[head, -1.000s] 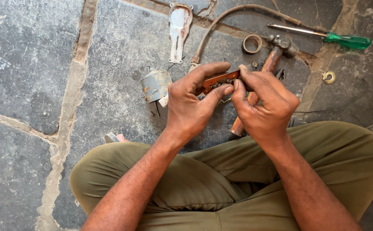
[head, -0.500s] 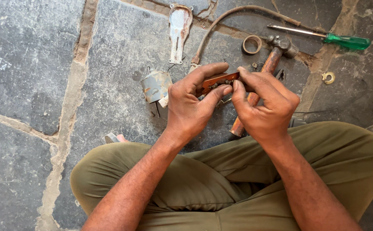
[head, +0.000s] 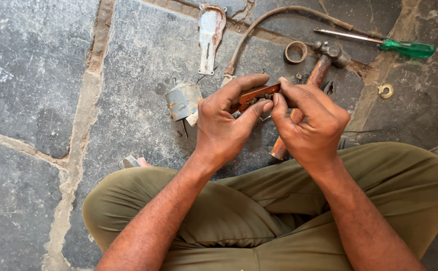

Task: The person sits on a stone floor and disassembles a small electrical device, removing a copper contact plate and adjusting internal components. They reinsert the plate and continue manipulating the device's interior parts.

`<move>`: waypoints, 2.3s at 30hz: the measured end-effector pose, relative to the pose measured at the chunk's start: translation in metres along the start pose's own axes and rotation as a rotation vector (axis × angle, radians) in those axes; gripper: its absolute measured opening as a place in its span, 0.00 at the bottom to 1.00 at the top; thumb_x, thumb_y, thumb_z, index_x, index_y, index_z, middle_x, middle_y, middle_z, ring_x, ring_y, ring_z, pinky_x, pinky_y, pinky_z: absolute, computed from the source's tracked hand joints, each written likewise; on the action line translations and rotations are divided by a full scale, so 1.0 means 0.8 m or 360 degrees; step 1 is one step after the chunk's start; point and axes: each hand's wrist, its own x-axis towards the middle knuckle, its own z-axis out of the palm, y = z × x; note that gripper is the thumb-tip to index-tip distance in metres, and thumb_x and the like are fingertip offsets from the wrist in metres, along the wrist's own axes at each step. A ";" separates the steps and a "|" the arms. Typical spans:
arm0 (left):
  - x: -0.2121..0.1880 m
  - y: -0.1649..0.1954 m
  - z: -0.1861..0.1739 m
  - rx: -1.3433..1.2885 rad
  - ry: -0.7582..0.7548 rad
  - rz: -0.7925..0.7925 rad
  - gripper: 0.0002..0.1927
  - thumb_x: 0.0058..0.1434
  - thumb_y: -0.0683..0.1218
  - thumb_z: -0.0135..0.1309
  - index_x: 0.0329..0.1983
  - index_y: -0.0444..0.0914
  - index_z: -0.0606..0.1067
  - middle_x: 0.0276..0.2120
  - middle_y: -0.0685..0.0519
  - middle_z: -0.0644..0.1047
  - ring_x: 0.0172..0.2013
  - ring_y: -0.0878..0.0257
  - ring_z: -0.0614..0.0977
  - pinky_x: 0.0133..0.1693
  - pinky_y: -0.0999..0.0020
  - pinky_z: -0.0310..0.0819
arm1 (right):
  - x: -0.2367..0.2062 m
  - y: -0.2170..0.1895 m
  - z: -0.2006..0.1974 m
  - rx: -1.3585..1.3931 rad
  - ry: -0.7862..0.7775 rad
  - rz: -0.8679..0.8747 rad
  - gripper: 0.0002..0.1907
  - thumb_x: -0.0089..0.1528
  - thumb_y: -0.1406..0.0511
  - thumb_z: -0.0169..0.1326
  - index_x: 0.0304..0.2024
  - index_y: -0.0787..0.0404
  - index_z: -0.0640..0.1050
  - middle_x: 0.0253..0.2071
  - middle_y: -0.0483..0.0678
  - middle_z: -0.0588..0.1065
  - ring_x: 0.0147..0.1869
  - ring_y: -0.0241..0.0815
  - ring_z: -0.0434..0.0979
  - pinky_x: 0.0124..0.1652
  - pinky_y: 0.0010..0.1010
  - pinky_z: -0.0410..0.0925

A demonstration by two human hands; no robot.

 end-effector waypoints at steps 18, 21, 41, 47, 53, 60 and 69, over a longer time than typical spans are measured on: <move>-0.002 0.006 0.005 0.0056 0.0007 0.0080 0.18 0.65 0.38 0.61 0.58 0.36 0.77 0.51 0.50 0.84 0.53 0.63 0.87 0.54 0.70 0.83 | 0.002 0.003 0.000 0.0099 -0.0004 0.0052 0.09 0.68 0.75 0.62 0.52 0.69 0.81 0.45 0.55 0.82 0.44 0.42 0.85 0.43 0.28 0.75; -0.001 0.004 0.004 -0.0059 0.0022 -0.0025 0.17 0.65 0.38 0.60 0.58 0.35 0.77 0.51 0.49 0.84 0.52 0.64 0.87 0.53 0.71 0.84 | 0.003 0.002 0.000 0.0123 -0.0023 0.0059 0.10 0.70 0.75 0.61 0.54 0.68 0.81 0.46 0.55 0.81 0.45 0.42 0.85 0.45 0.28 0.75; 0.005 -0.024 -0.002 -0.0724 -0.0009 -0.0234 0.16 0.66 0.36 0.61 0.56 0.29 0.75 0.47 0.46 0.83 0.48 0.64 0.85 0.53 0.70 0.83 | 0.004 -0.003 0.000 0.0234 -0.0024 0.0178 0.09 0.69 0.74 0.62 0.52 0.69 0.82 0.46 0.54 0.82 0.46 0.39 0.84 0.45 0.26 0.75; 0.003 -0.023 -0.001 -0.0644 0.0005 -0.0214 0.16 0.66 0.36 0.61 0.56 0.30 0.75 0.48 0.47 0.83 0.49 0.65 0.85 0.53 0.71 0.83 | 0.003 -0.002 -0.001 0.0171 -0.0032 0.0128 0.09 0.69 0.73 0.63 0.51 0.69 0.82 0.46 0.55 0.82 0.47 0.41 0.85 0.46 0.28 0.75; 0.004 -0.024 0.000 -0.0630 0.0006 -0.0200 0.16 0.65 0.36 0.61 0.55 0.30 0.76 0.48 0.47 0.83 0.49 0.65 0.85 0.53 0.71 0.83 | 0.004 -0.002 0.000 0.0200 -0.0043 0.0173 0.10 0.68 0.73 0.64 0.52 0.70 0.81 0.46 0.54 0.82 0.47 0.40 0.85 0.46 0.27 0.76; 0.005 -0.026 0.000 -0.0641 -0.0001 -0.0203 0.16 0.65 0.36 0.61 0.56 0.30 0.76 0.48 0.47 0.83 0.50 0.65 0.85 0.54 0.71 0.83 | 0.004 -0.001 -0.001 0.0208 -0.0052 0.0188 0.10 0.68 0.73 0.64 0.52 0.70 0.81 0.45 0.54 0.82 0.47 0.39 0.85 0.45 0.27 0.75; 0.002 -0.018 -0.003 -0.0486 -0.0005 -0.0329 0.14 0.65 0.36 0.61 0.54 0.32 0.77 0.46 0.49 0.83 0.46 0.65 0.85 0.47 0.70 0.82 | 0.003 -0.001 0.002 0.0248 -0.0018 0.0296 0.11 0.67 0.73 0.63 0.51 0.68 0.82 0.44 0.53 0.82 0.45 0.40 0.85 0.45 0.29 0.77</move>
